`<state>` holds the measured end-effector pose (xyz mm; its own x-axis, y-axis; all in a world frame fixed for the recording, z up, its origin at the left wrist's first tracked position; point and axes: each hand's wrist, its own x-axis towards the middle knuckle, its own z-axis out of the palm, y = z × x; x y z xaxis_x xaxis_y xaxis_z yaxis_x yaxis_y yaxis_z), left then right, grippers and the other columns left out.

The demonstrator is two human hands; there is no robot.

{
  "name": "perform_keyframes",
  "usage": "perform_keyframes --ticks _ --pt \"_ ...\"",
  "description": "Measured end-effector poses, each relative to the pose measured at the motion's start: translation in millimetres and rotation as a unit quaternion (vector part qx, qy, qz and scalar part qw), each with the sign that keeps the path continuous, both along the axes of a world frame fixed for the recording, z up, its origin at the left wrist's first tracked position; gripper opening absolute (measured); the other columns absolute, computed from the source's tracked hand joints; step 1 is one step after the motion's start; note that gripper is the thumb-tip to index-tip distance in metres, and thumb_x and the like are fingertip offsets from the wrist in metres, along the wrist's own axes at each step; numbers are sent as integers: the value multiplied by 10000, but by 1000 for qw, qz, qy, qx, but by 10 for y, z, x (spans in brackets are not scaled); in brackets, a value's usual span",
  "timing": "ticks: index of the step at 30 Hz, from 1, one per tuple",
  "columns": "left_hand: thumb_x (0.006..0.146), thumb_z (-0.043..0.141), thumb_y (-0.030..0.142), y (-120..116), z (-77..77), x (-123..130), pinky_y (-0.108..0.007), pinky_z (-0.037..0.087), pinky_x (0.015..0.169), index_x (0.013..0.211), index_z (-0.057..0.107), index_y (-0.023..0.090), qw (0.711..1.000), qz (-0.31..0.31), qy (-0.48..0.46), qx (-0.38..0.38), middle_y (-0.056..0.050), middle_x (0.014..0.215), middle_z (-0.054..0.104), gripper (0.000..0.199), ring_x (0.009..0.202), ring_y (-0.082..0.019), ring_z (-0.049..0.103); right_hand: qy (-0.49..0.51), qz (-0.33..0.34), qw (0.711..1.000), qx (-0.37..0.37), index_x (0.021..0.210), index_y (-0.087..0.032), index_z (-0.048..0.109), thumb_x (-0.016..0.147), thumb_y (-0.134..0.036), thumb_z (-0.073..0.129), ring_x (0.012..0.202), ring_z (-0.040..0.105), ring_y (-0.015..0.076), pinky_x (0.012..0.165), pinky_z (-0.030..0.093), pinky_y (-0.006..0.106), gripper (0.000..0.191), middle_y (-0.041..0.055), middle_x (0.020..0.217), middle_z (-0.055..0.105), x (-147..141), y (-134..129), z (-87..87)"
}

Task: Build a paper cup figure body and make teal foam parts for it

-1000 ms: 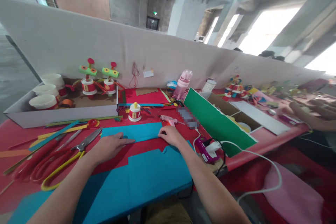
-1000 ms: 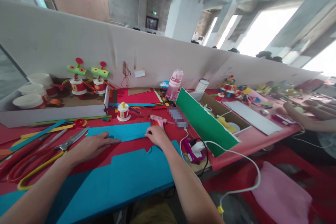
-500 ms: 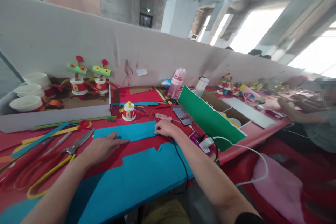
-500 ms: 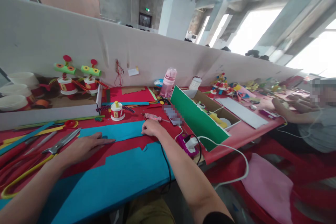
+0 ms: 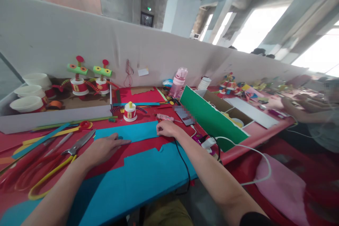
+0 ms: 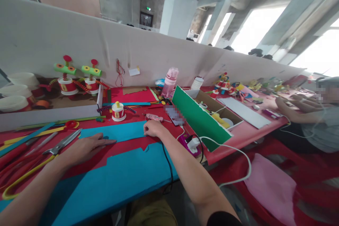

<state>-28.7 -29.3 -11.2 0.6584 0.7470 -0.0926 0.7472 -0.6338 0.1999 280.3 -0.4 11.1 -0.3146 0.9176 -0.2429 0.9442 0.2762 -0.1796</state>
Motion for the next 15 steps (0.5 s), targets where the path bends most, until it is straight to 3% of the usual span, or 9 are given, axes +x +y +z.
perform_keyframes --ticks 15 --pt "968 276 288 -6 -44 6 -249 431 644 1340 538 399 1000 3 4 9 -65 987 565 468 757 -178 589 -18 -15 1000 9 711 -218 691 756 -249 762 791 634 167 695 377 252 90 -2 799 733 -26 -27 -12"
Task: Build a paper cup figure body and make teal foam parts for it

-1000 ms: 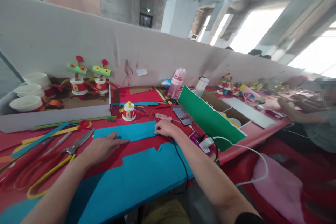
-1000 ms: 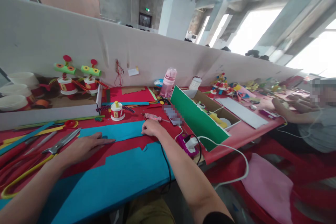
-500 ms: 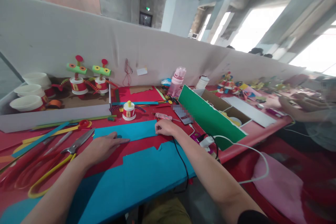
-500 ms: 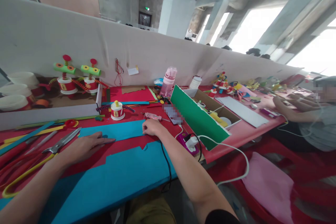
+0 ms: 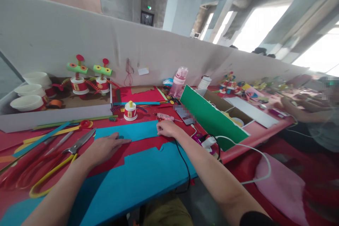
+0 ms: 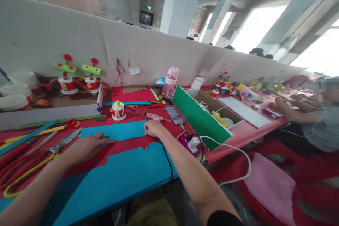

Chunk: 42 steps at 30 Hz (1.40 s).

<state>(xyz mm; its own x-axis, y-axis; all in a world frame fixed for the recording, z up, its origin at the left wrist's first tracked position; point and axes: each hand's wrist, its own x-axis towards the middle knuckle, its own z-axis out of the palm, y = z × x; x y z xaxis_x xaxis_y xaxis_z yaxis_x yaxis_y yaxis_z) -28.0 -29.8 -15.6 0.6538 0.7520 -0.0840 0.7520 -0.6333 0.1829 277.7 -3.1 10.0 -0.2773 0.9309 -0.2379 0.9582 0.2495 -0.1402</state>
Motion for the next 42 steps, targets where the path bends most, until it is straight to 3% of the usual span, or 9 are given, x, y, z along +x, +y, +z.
perform_keyframes --ticks 7,15,17,20,23,25,29,33,42 --pt "939 323 191 -37 6 58 -287 457 715 1330 549 396 999 7 33 28 -74 997 571 496 793 -191 599 -5 -3 1000 18 720 -202 677 765 -253 767 849 635 181 764 374 281 113 6 799 729 38 -53 -22" --pt "838 358 -5 -119 5 275 -417 422 948 1278 594 232 996 -44 37 70 -117 1206 594 553 1107 -262 538 -17 -13 998 60 745 -208 697 761 -274 776 953 627 233 925 376 382 104 41 893 713 46 -104 -33" --pt "823 354 -26 -139 -8 293 -416 431 930 1321 554 230 994 -47 35 87 -114 1214 596 596 1103 -262 535 -24 -22 996 81 846 -205 705 753 -277 783 1039 600 266 976 355 440 141 75 999 692 19 -153 -18" --pt "855 356 2 -149 -17 298 -405 453 856 1362 521 241 991 -62 42 114 -111 1148 613 585 1017 -262 554 -9 -32 985 169 1095 -198 657 821 -242 707 1166 534 290 1011 352 472 282 124 1182 625 -121 -324 -56" --pt "865 389 29 -147 -13 303 -401 452 840 1333 554 231 989 -67 55 120 -109 1111 618 536 996 -266 561 57 50 971 228 1271 -176 566 957 -245 489 1203 519 243 1066 350 435 331 120 1273 598 -377 -607 -211" --pt "862 419 44 -146 -16 305 -410 445 867 1288 592 223 989 -64 57 120 -111 1136 613 494 1033 -276 557 86 129 964 215 1387 -138 466 983 -381 426 1337 410 251 1162 246 453 473 129 1407 517 -550 -799 -346" --pt "852 453 60 -137 -47 300 -417 437 898 1309 577 238 989 -62 53 121 -113 1183 604 506 1080 -284 551 95 136 972 168 1492 -61 289 945 -601 351 1458 203 288 1207 159 478 771 149 1557 297 -715 -1007 -516" --pt "849 431 45 -122 -80 294 -425 439 902 1359 537 255 989 -60 56 121 -114 1212 603 562 1112 -288 548 100 113 979 137 1510 -78 248 926 -673 272 1473 152 292 1213 126 487 834 131 1583 220 -667 -1014 -512" --pt "854 402 38 -114 -104 276 -421 436 914 1345 556 300 990 -47 45 124 -103 1229 606 577 1106 -277 553 99 58 985 127 1515 -112 259 915 -697 230 1468 143 336 1200 129 522 838 113 1589 204 -525 -1027 -526"
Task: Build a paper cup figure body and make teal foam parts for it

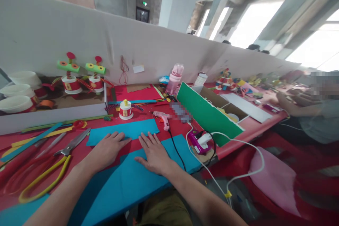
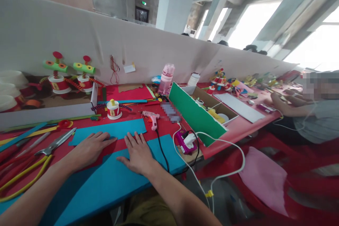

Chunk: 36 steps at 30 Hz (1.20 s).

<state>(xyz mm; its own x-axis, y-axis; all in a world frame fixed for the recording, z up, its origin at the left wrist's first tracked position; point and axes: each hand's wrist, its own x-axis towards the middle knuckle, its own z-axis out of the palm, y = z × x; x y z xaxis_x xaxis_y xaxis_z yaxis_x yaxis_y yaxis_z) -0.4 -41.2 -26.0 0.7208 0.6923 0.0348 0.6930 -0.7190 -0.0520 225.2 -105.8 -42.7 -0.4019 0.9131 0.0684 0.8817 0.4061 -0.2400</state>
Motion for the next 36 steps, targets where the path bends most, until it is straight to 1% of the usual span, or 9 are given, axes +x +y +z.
perform_keyframes --ticks 10,18,21,23,26,28,30,33,36 --pt "885 376 55 17 -17 -12 -411 440 885 1355 543 283 1000 -10 5 4 -101 1202 608 549 1085 -269 557 -20 -81 996 14 1524 -175 254 911 -692 278 1467 130 360 1172 130 566 802 155 1588 189 64 -26 -50" --pt "892 354 48 6 23 -14 -402 444 857 1345 552 287 1000 -9 5 9 -106 1168 606 548 1040 -267 562 -39 -169 985 12 1441 29 370 925 -673 247 1440 235 363 1188 130 517 880 259 1511 319 195 -62 60" --pt "894 358 60 2 19 0 -412 446 869 1339 558 275 1000 -5 -7 -5 -116 1128 612 533 1022 -262 568 21 -121 992 37 1447 8 371 962 -611 218 1458 208 311 1204 133 468 801 208 1537 302 75 -33 162" --pt "882 386 69 -12 14 19 -425 441 906 1316 577 267 1000 -3 -23 -21 -121 1151 609 513 1057 -263 561 90 -29 995 37 1489 -57 309 984 -569 192 1474 173 242 1210 156 411 729 133 1573 254 -91 73 204" --pt "837 448 68 -15 42 -1 -451 415 976 1253 621 242 997 0 -61 -54 -126 1282 566 483 1168 -277 521 171 103 980 -18 1534 -129 183 1009 -510 128 1475 165 166 1207 189 369 651 64 1588 226 -373 324 177" --pt "839 451 76 14 107 -107 -409 427 974 1207 646 225 990 -17 -108 -90 -114 1269 589 443 1167 -253 529 177 113 976 -56 1546 -158 114 1014 -487 100 1475 166 170 1203 202 405 625 61 1591 210 -522 476 102" --pt "899 415 133 60 212 -304 -337 451 929 1159 668 215 977 -21 -183 -109 -93 1134 661 372 1068 -207 577 142 116 981 -68 1547 -158 94 1013 -492 119 1477 154 188 1208 170 438 630 71 1593 195 -615 566 12" --pt "956 391 280 114 380 -662 -297 455 888 1135 676 195 950 67 -296 -68 -82 1060 695 347 985 -187 601 73 131 988 -37 1539 -121 139 1003 -524 155 1485 109 217 1219 99 453 671 87 1594 176 -663 585 -91" --pt "946 410 384 129 460 -877 -269 461 755 985 718 177 947 154 -265 -97 -63 918 720 373 820 -179 625 33 142 989 -12 1536 -117 159 964 -620 194 1488 72 239 1221 70 455 763 85 1601 136 -665 551 -127"
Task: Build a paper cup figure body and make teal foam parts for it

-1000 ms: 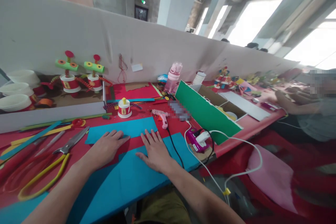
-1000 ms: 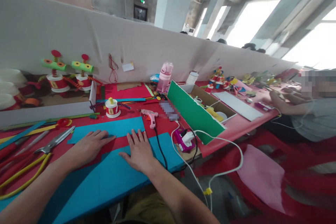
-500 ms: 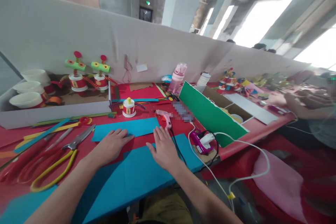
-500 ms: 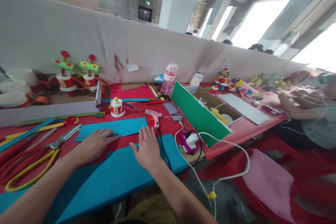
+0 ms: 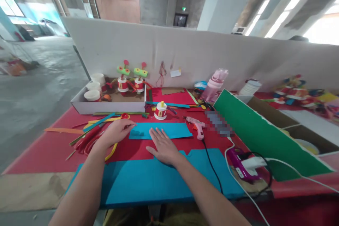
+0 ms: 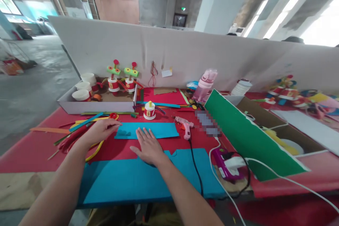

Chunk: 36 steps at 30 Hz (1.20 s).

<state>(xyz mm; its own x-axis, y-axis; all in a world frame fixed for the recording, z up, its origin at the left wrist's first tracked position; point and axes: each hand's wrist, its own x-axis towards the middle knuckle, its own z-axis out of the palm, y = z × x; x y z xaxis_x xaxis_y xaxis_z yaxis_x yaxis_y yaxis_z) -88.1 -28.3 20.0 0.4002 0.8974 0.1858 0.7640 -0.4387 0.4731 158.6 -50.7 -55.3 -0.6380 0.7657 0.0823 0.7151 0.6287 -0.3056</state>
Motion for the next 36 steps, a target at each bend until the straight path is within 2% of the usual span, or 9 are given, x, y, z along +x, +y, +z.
perform_keyframes --ticks 3,7,14,18,27,30,33,34,36 --pt "909 474 428 -1 -33 -3 -257 425 661 881 734 179 994 7 80 -72 -42 782 712 361 701 -170 609 -14 1 1000 7 1537 -122 158 925 -689 199 1489 51 253 1218 66 461 836 81 1605 112 -6 -19 6" --pt "838 585 369 12 -148 64 -262 419 676 905 731 190 986 18 125 -112 -58 878 723 240 780 -195 633 -20 -4 1000 6 1539 -120 145 915 -706 188 1489 53 254 1216 65 459 858 85 1604 115 -17 -17 10" --pt "839 512 212 71 -299 12 -286 432 720 799 688 170 986 13 143 -86 -74 867 697 185 825 -203 627 -22 -3 1000 11 1546 -197 122 907 -712 249 1488 62 257 1212 79 469 831 71 1607 108 -18 -13 3" --pt "873 464 223 71 -329 25 -294 449 744 806 672 176 984 23 160 -76 -86 892 688 224 857 -206 631 -27 2 1000 9 1544 -253 124 901 -713 287 1487 60 273 1204 91 490 807 73 1610 88 -14 -17 33" --pt "875 475 236 57 -342 89 -315 465 731 823 661 165 971 72 201 -106 -114 919 703 206 850 -232 662 -28 -2 1000 1 1534 -253 196 904 -715 255 1485 52 284 1201 75 503 783 91 1607 99 -27 -19 37" --pt "907 444 248 -14 -227 119 -337 483 775 926 671 142 968 96 217 -81 -142 1000 698 251 913 -250 664 -30 -5 1000 5 1531 -256 208 904 -714 258 1485 52 287 1200 71 506 778 89 1606 100 -34 -25 37" --pt "964 346 255 -216 -137 224 -376 473 907 1143 631 125 977 110 180 14 -161 1147 669 361 1078 -258 623 -32 -7 999 12 1531 -254 214 908 -702 281 1485 57 288 1198 74 511 770 90 1604 105 -37 -26 20" --pt "974 334 272 -308 -145 286 -399 447 973 1215 602 133 981 92 164 47 -160 1215 647 387 1158 -262 584 -32 -7 999 15 1529 -249 222 911 -693 299 1485 61 289 1198 74 514 765 92 1604 104 -37 -24 12" --pt "978 355 381 -499 -240 438 -416 394 1065 1355 505 160 987 8 139 77 -139 1364 567 462 1300 -255 481 -35 -3 999 20 1521 -223 260 910 -670 357 1483 76 300 1197 77 516 763 108 1603 103 -39 -19 -4"
